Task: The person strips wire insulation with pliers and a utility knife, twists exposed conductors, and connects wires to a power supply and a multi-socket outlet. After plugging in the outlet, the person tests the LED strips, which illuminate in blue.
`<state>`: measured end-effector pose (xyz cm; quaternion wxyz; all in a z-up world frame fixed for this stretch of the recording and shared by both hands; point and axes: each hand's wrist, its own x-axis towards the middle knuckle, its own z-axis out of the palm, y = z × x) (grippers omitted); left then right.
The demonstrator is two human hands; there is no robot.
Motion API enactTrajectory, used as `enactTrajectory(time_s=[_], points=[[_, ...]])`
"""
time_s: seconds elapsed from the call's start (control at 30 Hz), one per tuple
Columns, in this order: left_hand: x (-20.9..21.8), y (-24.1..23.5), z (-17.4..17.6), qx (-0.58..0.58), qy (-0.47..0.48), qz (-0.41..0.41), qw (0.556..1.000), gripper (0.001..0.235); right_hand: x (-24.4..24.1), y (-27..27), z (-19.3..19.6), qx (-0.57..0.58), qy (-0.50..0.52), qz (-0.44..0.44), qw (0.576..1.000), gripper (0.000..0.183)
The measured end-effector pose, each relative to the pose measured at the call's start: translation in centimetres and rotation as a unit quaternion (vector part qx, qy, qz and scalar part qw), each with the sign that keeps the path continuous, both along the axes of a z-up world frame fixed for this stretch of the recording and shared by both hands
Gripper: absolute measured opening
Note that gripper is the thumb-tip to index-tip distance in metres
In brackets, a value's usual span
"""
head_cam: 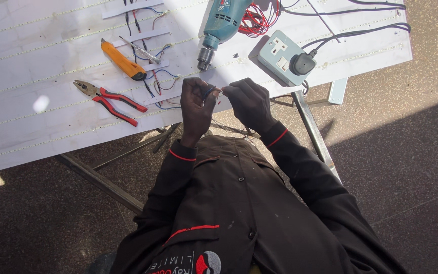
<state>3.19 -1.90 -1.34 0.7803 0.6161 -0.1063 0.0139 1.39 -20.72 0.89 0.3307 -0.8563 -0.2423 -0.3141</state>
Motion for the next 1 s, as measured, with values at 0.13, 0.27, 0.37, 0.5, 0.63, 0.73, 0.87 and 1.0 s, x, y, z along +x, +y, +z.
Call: enactTrajectory(time_s=[0.13,0.27,0.37,0.5,0.63,0.73,0.87,1.0], points=[[-0.9,0.0,1.2,0.028,-0.010,0.014,0.999,0.030,-0.5,0.5,-1.4,0.240,0.242,0.041,0.939,0.016],[-1.0,0.4,1.5,0.063,-0.008,0.026,0.998,0.029,-0.6,-0.1,0.3,0.327,0.429,0.078,0.838,0.033],[-0.9,0.6,1.2,0.077,-0.016,0.033,0.996,0.028,-0.8,0.1,1.2,0.207,0.261,0.035,0.942,0.019],[-1.2,0.5,0.9,0.104,-0.029,0.036,0.993,0.027,-0.6,0.1,1.3,0.015,0.076,-0.014,0.997,0.015],[-1.3,0.5,1.4,0.118,-0.042,0.039,0.991,0.025,-0.3,0.3,2.0,-0.003,0.046,-0.013,0.999,0.015],[-1.4,0.6,1.3,0.110,-0.040,0.033,0.993,0.025,-0.3,0.6,1.8,-0.005,0.037,-0.017,0.999,0.011],[-1.7,0.5,1.2,0.128,-0.051,0.025,0.990,0.023,-0.3,1.0,1.1,-0.006,0.024,-0.052,0.998,0.011],[-2.0,0.3,1.6,0.191,-0.102,0.032,0.976,0.021,-0.6,1.7,0.0,0.090,0.084,-0.070,0.990,0.011]])
